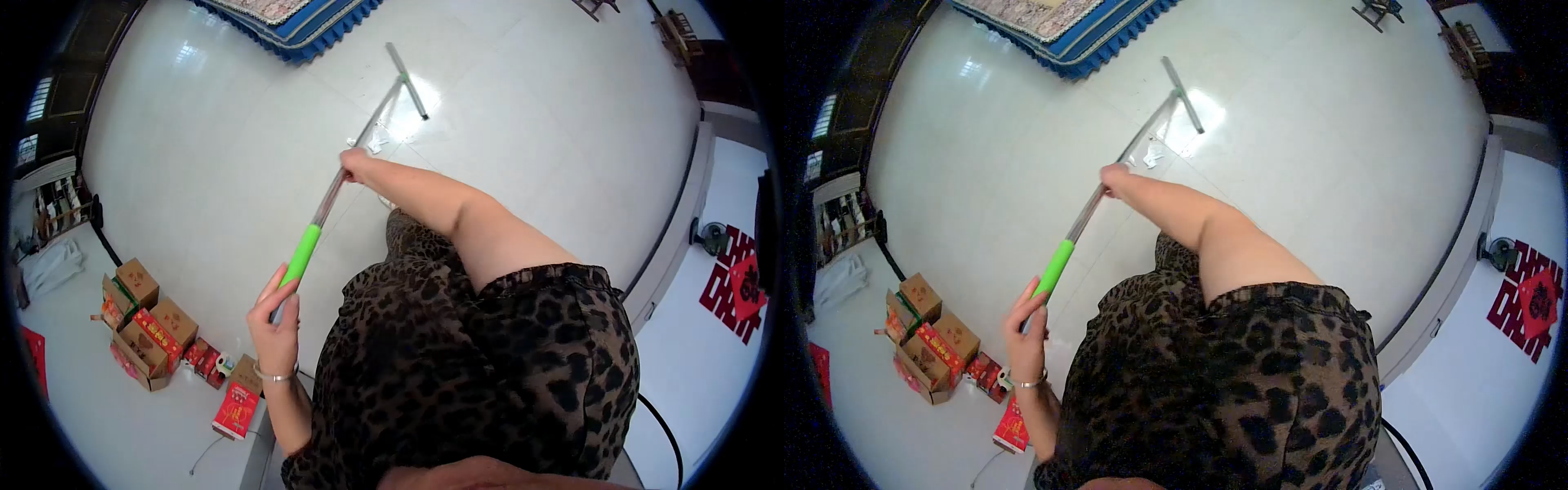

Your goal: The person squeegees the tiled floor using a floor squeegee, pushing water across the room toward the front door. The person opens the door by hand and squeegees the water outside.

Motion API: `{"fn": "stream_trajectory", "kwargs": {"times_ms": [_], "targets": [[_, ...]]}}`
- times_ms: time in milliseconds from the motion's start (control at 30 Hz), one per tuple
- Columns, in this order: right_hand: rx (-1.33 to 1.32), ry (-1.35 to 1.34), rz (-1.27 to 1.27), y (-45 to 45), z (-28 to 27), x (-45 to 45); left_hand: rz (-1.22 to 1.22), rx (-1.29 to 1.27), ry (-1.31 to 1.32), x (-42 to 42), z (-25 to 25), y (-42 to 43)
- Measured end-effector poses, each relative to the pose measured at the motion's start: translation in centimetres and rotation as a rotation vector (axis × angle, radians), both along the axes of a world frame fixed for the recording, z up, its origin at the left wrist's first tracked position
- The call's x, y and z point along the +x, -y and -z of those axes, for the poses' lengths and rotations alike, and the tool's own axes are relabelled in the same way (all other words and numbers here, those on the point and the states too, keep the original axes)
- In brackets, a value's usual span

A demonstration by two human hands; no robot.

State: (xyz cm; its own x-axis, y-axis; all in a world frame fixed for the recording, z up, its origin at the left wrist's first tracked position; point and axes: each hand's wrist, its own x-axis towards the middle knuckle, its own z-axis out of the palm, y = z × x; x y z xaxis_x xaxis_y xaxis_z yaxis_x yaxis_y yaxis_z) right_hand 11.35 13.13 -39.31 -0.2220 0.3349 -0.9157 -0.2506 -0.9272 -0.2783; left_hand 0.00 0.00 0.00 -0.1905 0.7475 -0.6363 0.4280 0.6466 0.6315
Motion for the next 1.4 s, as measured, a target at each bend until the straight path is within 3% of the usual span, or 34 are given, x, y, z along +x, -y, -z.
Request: {"fn": "stream_trajectory", "kwargs": {"times_ms": [33,167,200,367,400,433,467,600,733,867,967,1100,1200,1300,1400], "targets": [[-0.066,0.147,-0.047,0.3,-1.4,-1.8,0.007,0.044,-0.069,-0.4,-0.6,1.1],[0.029,0.072,-0.196,-2.4,-3.3,-7.6,-0.11,0.131,-0.194,0.3,-2.7,0.6],[0.076,0.103,-0.29,-2.7,-2.0,-7.0,-0.183,0.146,-0.093,1.2,-0.4,0.9],[0.404,0.094,-0.715,-3.0,-6.3,-13.3,-0.227,0.237,-0.338,-1.8,-3.2,1.6],[0.341,0.085,-0.647,-2.6,-7.9,-14.1,-0.227,0.274,-0.37,-2.3,-4.1,1.6],[0.228,0.006,-0.45,-2.0,-9.2,-15.0,-0.285,0.24,-0.413,-3.3,-5.8,1.6],[0.118,-0.063,-0.247,-1.4,-10.5,-15.9,-0.284,0.359,-0.401,-4.8,-5.8,2.5],[0.038,0.085,-0.006,-1.5,-16.4,-16.5,-0.511,0.724,-0.185,-13.8,-4.0,5.4],[0.072,0.054,0.112,0.0,-17.3,-14.6,-0.216,1.018,-0.015,-21.5,-0.8,4.5],[0.017,0.139,0.287,1.4,-12.0,-10.5,-0.068,0.764,0.512,-22.2,4.3,0.5],[0.034,0.239,0.487,3.3,-5.7,-5.0,0.118,0.571,0.603,-18.4,7.1,-2.7],[-0.179,0.289,0.675,4.9,-4.3,1.6,0.421,0.417,0.715,-13.6,11.0,-6.1],[-0.22,0.268,0.535,5.8,2.3,4.1,0.397,0.407,0.743,-11.9,13.1,-6.5],[-0.209,0.329,0.476,4.6,2.3,1.7,0.24,0.473,0.635,-12.4,13.9,-6.0],[-0.15,0.206,0.419,2.9,0.0,-4.0,0.024,0.499,0.49,-16.1,12.7,-4.7]]}}
